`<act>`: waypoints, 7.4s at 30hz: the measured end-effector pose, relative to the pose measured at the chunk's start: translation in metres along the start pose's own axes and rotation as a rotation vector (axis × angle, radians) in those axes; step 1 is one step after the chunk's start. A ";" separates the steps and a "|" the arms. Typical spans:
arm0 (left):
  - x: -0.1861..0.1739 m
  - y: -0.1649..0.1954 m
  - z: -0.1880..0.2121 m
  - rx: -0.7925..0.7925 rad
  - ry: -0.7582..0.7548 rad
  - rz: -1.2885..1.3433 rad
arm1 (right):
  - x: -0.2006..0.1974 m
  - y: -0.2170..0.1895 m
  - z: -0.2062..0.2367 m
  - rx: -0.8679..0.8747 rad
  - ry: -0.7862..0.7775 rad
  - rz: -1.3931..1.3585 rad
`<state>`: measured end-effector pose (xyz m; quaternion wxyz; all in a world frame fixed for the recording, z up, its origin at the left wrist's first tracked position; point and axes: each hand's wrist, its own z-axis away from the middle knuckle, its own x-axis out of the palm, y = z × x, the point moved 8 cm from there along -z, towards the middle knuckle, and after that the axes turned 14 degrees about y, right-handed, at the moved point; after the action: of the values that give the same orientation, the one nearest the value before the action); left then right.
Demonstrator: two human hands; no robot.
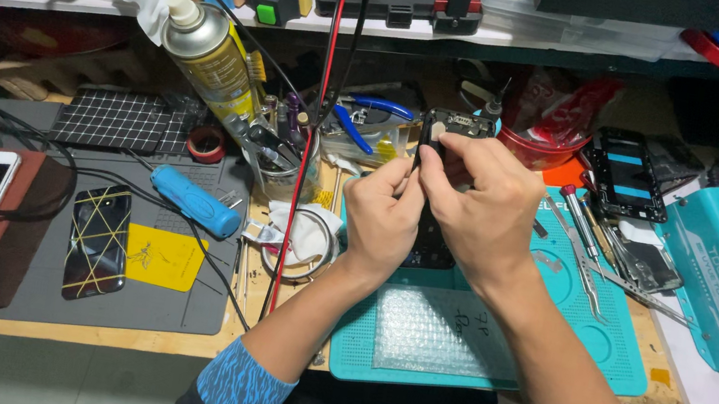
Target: The person uses a precision screwdriver to remove screws from the back of a disassembled smartphone. They carefully unscrew multiple fasteners around the camera module and place them on the workbench mat.
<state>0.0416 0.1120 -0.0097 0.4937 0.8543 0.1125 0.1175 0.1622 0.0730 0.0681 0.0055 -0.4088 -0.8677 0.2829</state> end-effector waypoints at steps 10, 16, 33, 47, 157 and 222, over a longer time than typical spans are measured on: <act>-0.001 0.001 0.001 -0.002 0.010 0.024 | 0.000 -0.001 0.002 -0.005 0.018 -0.005; -0.001 -0.002 0.002 -0.016 0.010 0.024 | 0.001 0.000 0.004 -0.014 0.004 0.002; -0.002 0.000 0.002 0.007 0.013 0.042 | 0.000 -0.002 0.005 -0.026 0.017 0.010; -0.004 0.000 0.001 0.012 0.017 0.031 | -0.002 -0.007 0.004 -0.044 0.028 0.016; 0.000 -0.006 0.010 -0.244 -0.371 0.071 | -0.010 0.016 -0.013 -0.126 -0.427 -0.026; -0.014 0.007 -0.018 -0.263 -0.331 0.110 | -0.013 0.071 0.002 0.426 -0.131 -0.143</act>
<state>0.0238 0.1186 0.0041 0.6056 0.7949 -0.0332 0.0163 0.2201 0.0988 0.0344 0.0553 -0.3167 -0.8135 0.4846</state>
